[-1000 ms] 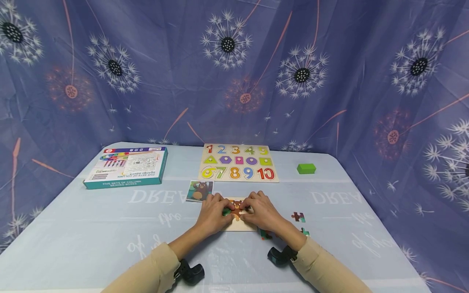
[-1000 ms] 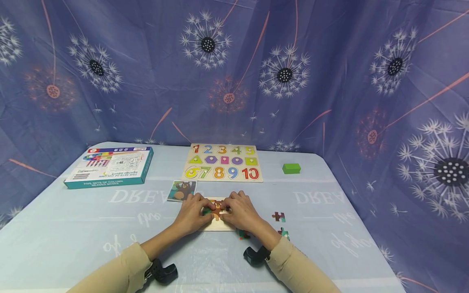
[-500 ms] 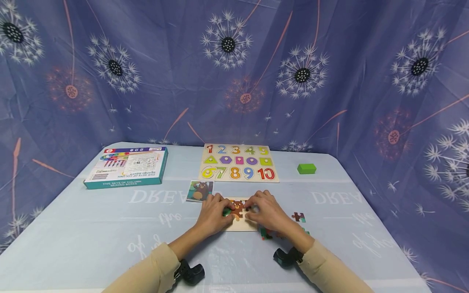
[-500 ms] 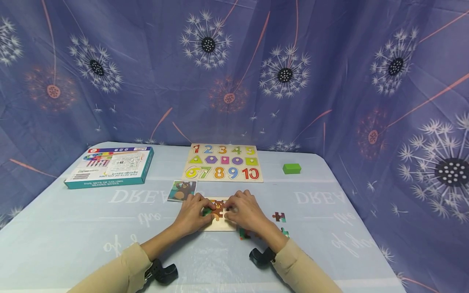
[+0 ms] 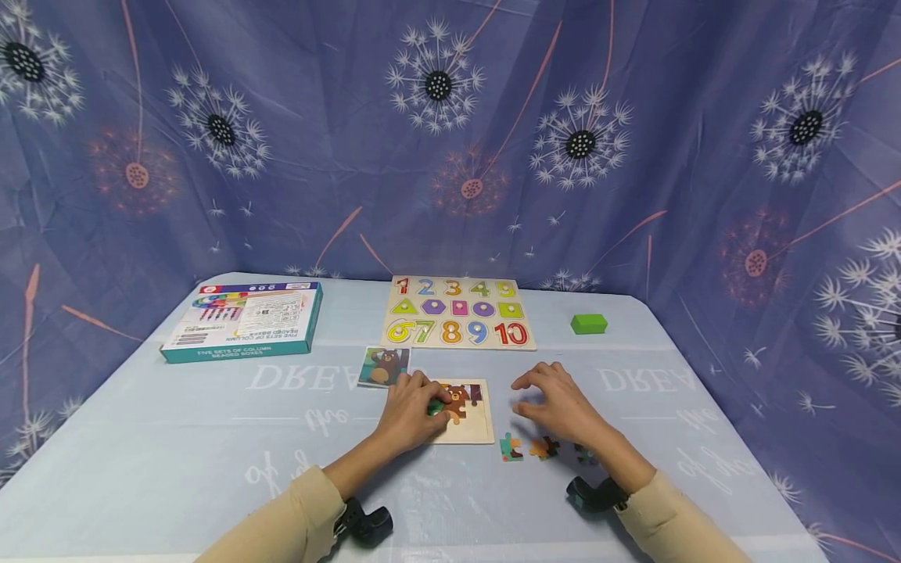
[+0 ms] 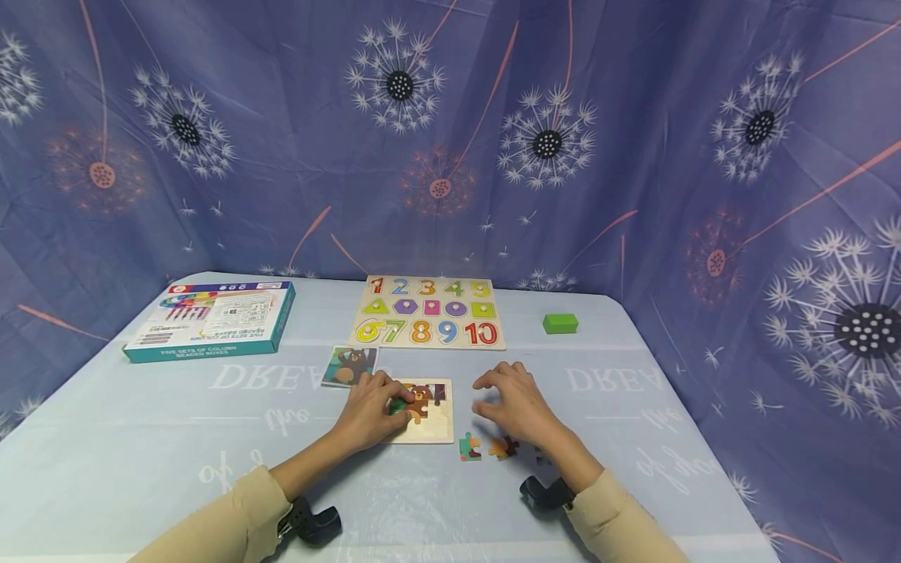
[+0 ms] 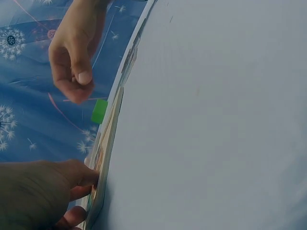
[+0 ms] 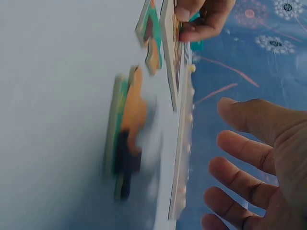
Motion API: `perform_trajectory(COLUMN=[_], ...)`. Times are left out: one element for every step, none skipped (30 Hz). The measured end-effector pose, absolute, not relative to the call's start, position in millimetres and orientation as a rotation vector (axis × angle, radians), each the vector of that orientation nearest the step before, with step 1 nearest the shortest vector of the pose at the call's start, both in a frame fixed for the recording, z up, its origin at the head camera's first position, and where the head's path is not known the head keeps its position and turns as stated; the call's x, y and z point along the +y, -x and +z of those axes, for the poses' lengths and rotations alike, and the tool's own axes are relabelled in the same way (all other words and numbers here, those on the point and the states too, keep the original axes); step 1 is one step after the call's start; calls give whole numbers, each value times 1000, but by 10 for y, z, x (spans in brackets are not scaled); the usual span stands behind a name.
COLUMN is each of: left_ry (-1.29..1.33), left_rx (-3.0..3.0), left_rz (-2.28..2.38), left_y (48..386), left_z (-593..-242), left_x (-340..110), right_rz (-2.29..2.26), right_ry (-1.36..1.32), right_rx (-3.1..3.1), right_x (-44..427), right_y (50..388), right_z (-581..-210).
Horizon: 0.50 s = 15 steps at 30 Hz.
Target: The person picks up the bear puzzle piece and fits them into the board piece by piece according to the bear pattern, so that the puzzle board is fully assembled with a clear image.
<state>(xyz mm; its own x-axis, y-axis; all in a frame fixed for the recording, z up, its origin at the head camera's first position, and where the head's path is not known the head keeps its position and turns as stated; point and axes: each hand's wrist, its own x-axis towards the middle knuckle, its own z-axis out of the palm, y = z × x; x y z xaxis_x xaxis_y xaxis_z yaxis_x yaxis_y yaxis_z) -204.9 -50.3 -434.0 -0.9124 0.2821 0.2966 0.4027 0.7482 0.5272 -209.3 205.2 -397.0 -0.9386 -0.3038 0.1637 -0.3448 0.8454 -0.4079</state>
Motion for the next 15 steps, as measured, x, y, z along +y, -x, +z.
perform_trajectory(left_ry=[544, 543, 542, 542, 541, 542, 544, 545, 546, 547, 549, 549, 549, 548, 548], left_rx=[-2749, -2750, -2751, -2751, -2751, -2750, -2749, -2749, -2749, -2749, -2749, -2749, -2751, -2753, -2753], left_rz=[-897, -897, -897, -897, -897, -895, -893, -894, -895, -895, -894, -893, -892, -893, -891], left_y=[2049, 2049, 2050, 2050, 2051, 2051, 2052, 2052, 2052, 2053, 2053, 2053, 2054, 2055, 2056], left_z=[-4341, -4342, -4343, -4343, -4344, -4346, -4349, -4350, -4351, -4352, -4355, -4356, -4357, -4355, -4357], left_x=[-504, -505, -505, -506, -505, -505, -505, -505, -504, -504, -504, -504, -505, -505, -506], right_rz=[676, 681, 684, 688, 696, 699, 703, 701, 698, 695, 693, 682, 673, 663, 653], right_ry=[-514, -513, -506, -502, -495, -486, -478, -469, -458, -450, -445, -436, -430, -422, -416], right_rx=[-2923, -2917, -2915, -2912, -2908, -2908, -2907, -2906, -2906, -2905, -2905, -2904, -2901, -2899, -2898], right_x=[2097, 2142, 2185, 2225, 2266, 2307, 2349, 2390, 2432, 2475, 2517, 2559, 2601, 2640, 2678], right_y=[2086, 2076, 2067, 2055, 2046, 2036, 2026, 2018, 2008, 1999, 1992, 1984, 1977, 1970, 1964], right_z=[-3973, -3977, -3980, -3982, -3987, -3992, -3997, -4004, -4010, -4017, -4026, -4034, -4042, -4050, -4059])
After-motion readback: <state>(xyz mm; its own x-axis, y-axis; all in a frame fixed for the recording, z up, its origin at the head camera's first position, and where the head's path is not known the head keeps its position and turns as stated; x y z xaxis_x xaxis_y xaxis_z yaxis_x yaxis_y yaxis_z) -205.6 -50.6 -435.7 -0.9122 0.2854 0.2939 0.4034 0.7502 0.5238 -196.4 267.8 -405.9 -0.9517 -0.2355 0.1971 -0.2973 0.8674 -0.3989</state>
